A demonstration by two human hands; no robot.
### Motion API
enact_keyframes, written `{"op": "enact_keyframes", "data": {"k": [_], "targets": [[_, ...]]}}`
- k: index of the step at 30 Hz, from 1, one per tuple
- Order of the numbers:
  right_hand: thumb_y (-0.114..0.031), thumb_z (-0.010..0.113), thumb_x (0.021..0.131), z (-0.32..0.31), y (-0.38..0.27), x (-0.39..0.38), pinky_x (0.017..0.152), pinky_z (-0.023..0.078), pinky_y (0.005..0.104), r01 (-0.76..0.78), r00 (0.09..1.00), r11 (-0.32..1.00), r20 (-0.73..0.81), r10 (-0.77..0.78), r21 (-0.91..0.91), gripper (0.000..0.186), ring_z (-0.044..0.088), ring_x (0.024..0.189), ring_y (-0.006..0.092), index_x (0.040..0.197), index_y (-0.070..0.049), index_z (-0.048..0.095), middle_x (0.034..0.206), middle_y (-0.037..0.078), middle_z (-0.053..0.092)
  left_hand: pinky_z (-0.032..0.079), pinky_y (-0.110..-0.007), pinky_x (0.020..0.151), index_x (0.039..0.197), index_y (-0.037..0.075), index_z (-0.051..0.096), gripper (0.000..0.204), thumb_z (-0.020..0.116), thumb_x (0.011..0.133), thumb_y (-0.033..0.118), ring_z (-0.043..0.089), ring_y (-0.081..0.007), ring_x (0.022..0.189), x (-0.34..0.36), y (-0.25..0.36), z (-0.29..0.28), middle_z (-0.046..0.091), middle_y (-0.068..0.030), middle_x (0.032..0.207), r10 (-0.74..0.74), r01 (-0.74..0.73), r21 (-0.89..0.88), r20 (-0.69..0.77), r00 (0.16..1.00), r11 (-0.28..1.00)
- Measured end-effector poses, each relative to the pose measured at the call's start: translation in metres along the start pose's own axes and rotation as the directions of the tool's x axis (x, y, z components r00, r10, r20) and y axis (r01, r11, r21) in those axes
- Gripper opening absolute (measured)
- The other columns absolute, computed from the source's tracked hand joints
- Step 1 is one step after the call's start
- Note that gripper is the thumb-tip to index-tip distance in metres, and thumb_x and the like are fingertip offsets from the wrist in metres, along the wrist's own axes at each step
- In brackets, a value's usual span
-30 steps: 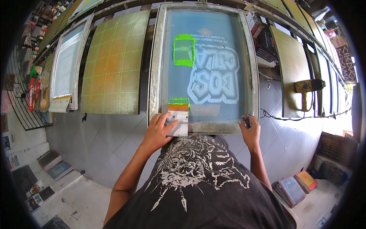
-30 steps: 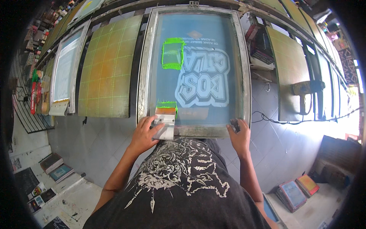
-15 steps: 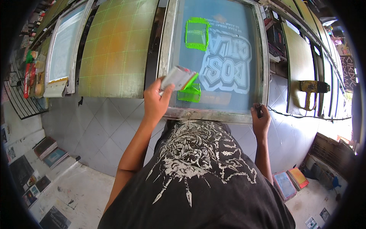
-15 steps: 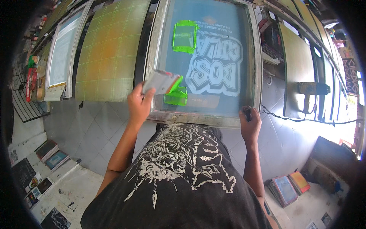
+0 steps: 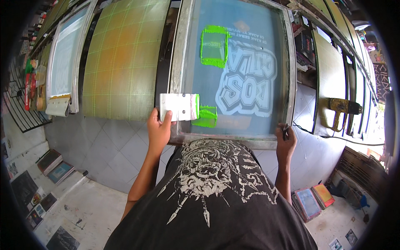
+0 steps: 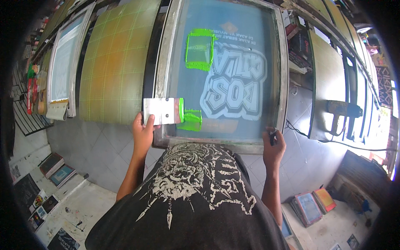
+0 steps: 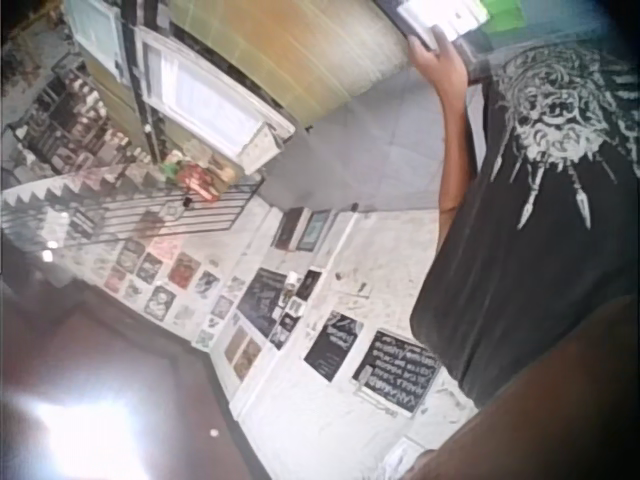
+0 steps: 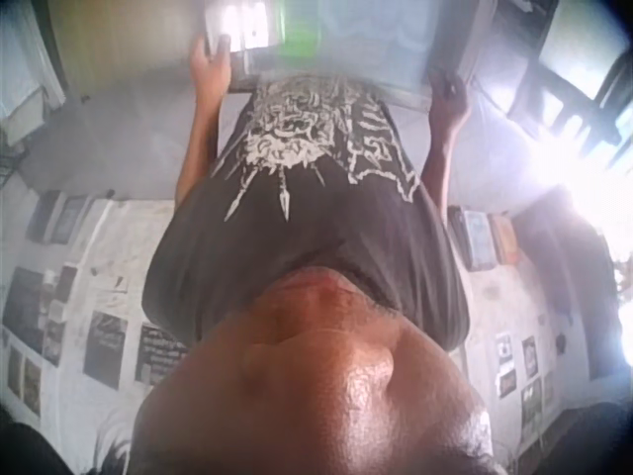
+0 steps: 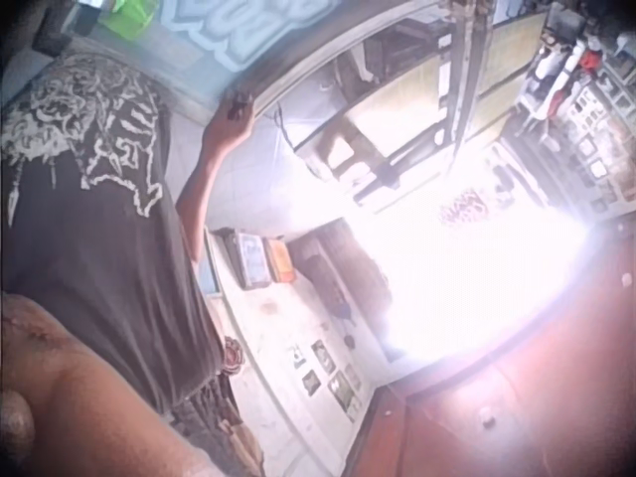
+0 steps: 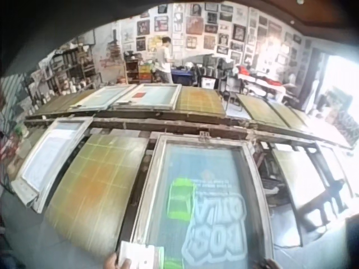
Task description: The person aligns a screen over a garment, applies green ink across it with a squeegee to print a design, dries the ink using a handheld heat gun, and uses a wrench to adjust the screen frame at a screen printing station.
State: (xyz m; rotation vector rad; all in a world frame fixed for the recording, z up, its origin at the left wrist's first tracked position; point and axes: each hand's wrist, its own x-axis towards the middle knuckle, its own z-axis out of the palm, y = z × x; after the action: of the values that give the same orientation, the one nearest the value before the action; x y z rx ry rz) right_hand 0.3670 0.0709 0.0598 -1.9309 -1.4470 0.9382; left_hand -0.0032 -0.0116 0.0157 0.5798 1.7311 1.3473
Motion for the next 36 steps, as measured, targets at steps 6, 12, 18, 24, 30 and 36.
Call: {"op": "enact_keyframes", "data": {"k": [6,12,18,24,30,36], "targets": [[-0.005,0.059,0.085,-0.001,-0.006,0.015,0.059,0.038,0.0201,-0.013,0.999,0.988,0.046,0.006,0.157,0.016,0.047,0.065,0.0048,0.1,0.002,0.061,0.077,-0.002,0.054,0.045,-0.023,0.058,0.094,-0.003,0.052,0.014,0.058,0.088,0.009,0.052,-0.0057,0.068,0.004,0.0,-0.009,0.057,-0.0043,0.078,0.001,-0.006,0.23,0.019,1.0,0.973],[-0.009,0.053,0.089,0.001,-0.019,0.026,0.046,0.028,0.0187,-0.188,0.98,0.906,0.14,0.145,0.379,0.018,0.037,0.053,0.0022,0.102,0.002,0.057,0.068,-0.004,0.045,0.045,-0.027,0.059,0.092,-0.003,0.053,0.017,0.062,0.084,0.009,0.053,-0.0096,0.066,0.01,0.011,-0.006,0.059,-0.0061,0.075,0.033,-0.041,0.397,0.028,0.999,0.917],[-0.011,0.05,0.093,0.008,-0.021,0.043,0.044,0.025,0.0185,-0.245,0.966,0.84,0.195,0.169,0.484,0.016,0.031,0.049,0.0018,0.103,0.0,0.055,0.061,-0.006,0.037,0.048,-0.029,0.066,0.1,-0.004,0.053,0.027,0.065,0.081,0.011,0.058,-0.0139,0.074,0.013,0.009,-0.008,0.063,-0.0121,0.086,-0.032,0.019,0.366,0.03,0.999,0.93],[-0.009,0.051,0.09,0.013,-0.023,0.062,0.047,0.03,0.0183,-0.323,0.94,0.863,0.237,0.245,0.389,0.017,0.038,0.053,0.0026,0.102,0.001,0.056,0.066,-0.004,0.043,0.046,-0.029,0.074,0.112,-0.005,0.049,0.035,0.061,0.083,0.011,0.057,-0.0148,0.089,0.019,0.02,-0.01,0.062,-0.0131,0.098,-0.132,0.124,0.292,0.005,0.991,0.948],[-0.01,0.053,0.089,0.018,-0.032,0.081,0.047,0.03,0.0181,-0.354,0.929,0.888,0.218,0.299,0.292,0.014,0.039,0.055,0.0013,0.1,-0.002,0.058,0.068,-0.006,0.045,0.043,-0.027,0.074,0.118,-0.004,0.046,0.055,0.046,0.09,0.043,0.053,-0.0138,0.087,0.045,0.026,-0.025,0.057,-0.0102,0.099,-0.076,0.045,0.315,0.086,0.993,0.948],[-0.011,0.052,0.091,0.021,-0.035,0.094,0.044,0.026,0.0181,-0.304,0.952,0.933,0.11,0.287,0.194,0.015,0.034,0.05,0.0015,0.1,-0.002,0.058,0.063,-0.006,0.041,0.044,-0.028,0.071,0.121,0.0,0.047,0.061,0.035,0.093,0.053,0.053,-0.0157,0.085,0.094,0.028,-0.032,0.055,-0.0107,0.1,-0.031,0.006,0.38,0.06,0.998,0.925]]}}
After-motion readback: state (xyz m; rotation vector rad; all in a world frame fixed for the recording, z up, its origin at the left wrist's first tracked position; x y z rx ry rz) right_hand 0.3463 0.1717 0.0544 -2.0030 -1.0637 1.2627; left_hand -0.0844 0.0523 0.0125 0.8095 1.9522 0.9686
